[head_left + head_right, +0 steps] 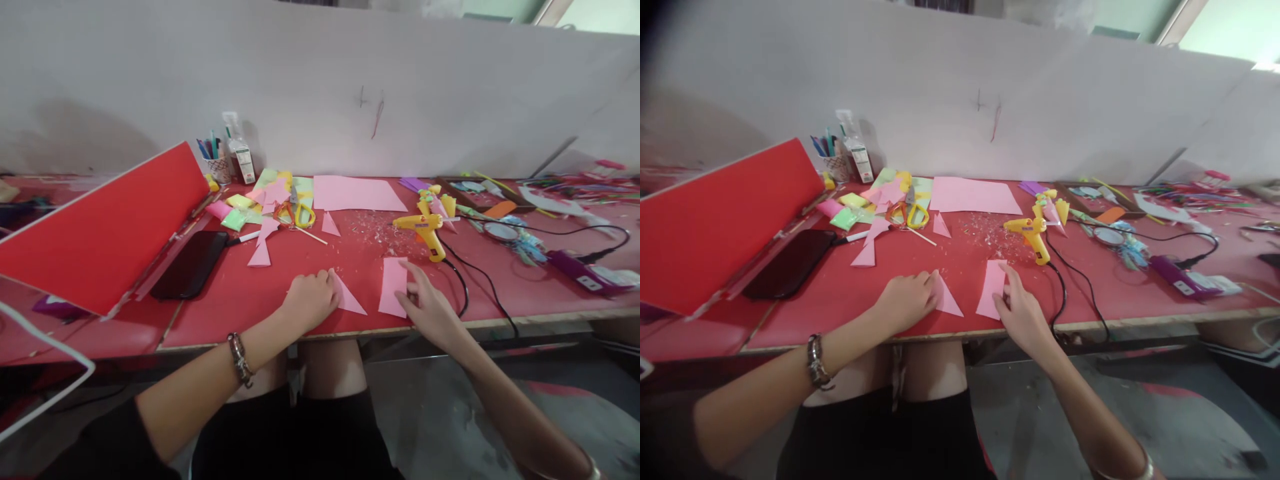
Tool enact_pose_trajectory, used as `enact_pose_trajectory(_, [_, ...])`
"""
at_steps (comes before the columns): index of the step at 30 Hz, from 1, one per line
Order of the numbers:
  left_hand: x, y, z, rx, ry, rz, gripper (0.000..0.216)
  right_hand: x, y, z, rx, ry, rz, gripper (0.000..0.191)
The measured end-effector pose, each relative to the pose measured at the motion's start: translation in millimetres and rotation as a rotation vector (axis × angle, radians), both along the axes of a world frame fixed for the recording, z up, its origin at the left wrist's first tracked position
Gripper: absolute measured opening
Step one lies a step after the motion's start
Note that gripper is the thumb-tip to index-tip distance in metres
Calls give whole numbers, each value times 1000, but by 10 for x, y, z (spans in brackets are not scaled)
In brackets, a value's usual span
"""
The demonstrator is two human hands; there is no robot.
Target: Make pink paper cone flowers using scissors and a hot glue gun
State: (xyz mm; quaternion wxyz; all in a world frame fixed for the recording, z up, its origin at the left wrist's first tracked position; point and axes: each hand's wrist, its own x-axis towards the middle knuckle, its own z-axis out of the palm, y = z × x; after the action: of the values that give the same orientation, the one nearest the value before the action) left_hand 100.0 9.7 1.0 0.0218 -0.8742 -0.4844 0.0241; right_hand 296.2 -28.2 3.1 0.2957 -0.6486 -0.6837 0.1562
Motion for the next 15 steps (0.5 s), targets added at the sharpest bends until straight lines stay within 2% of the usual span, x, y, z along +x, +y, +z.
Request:
enact_pose_trajectory(6, [-48,0,-37,74,-101,-35,45,-122,353,37,37,186,175,52])
enact_pose_trajectory(9, [-101,-17,-71,107,-181,-16,58,-212,656,39,60,224,221,52])
enact_pose_trajectory(12, [-165,-39,-88,62,-245,48,69,-277,977,36,51,196,256,56])
enact_pose_trajectory(15, [-231,-49,-83,-25,-305,90,67,-303,1242,18,83,79,202,57])
